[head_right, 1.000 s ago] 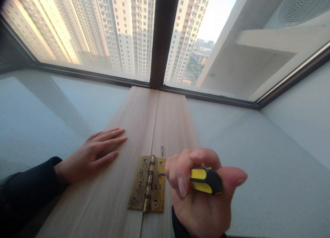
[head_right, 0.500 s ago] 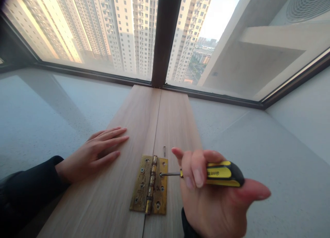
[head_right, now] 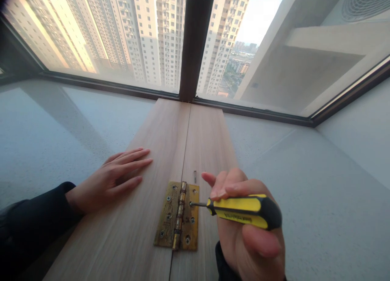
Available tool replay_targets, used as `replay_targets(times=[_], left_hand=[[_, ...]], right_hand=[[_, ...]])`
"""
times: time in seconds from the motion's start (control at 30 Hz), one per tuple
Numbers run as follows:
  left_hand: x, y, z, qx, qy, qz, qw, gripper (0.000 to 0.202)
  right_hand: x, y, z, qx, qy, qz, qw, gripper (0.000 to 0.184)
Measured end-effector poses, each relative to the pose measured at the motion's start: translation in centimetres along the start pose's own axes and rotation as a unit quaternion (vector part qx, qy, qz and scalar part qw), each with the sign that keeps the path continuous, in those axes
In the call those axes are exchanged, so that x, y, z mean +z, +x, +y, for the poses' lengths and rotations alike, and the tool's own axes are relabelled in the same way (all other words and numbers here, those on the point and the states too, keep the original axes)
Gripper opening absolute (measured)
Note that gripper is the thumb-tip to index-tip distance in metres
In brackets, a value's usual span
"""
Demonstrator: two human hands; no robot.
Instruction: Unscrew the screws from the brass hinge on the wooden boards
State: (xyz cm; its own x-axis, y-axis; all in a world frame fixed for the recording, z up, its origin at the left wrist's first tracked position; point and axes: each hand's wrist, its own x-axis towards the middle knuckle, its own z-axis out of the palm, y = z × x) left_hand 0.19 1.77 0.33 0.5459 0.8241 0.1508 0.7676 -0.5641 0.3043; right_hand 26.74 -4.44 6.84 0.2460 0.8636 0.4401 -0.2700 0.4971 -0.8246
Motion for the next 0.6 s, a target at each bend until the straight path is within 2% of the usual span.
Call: replay_targets(times=[0.23,0.3,0.4,0.5,0.6], left_hand=[[0.0,0.0,0.0,-0.002,0.006,0.001,1.0,0.046],[0.0,0.0,0.0,-0.002,0.004,-0.002,1.0,0.046],[0.0,0.0,0.0,0.0,0.001,-0.005,1.0,0.046],[0.0,-0.1,0.0,-0.002,0.002,-0.004,1.0,0.046],[0.1,0.0,0.0,-0.004,0.001,-0.003,1.0,0.045]], right_hand=[[1.1,-0.2,-0.1,0.057,0.108,-0.051,0.991,0.036],[1.2,-0.3,-0.1,0.065,0.12,-0.039,0.99,0.039],[1.1,-0.6,0.0,0.042,0.106,-0.009,0.993,0.042],[0.8,-0.8,0.3,0.011,0.075,-0.001,0.997,0.034],[0.2,-0.8,0.6,0.01,0.067,0.008,0.998,0.031]])
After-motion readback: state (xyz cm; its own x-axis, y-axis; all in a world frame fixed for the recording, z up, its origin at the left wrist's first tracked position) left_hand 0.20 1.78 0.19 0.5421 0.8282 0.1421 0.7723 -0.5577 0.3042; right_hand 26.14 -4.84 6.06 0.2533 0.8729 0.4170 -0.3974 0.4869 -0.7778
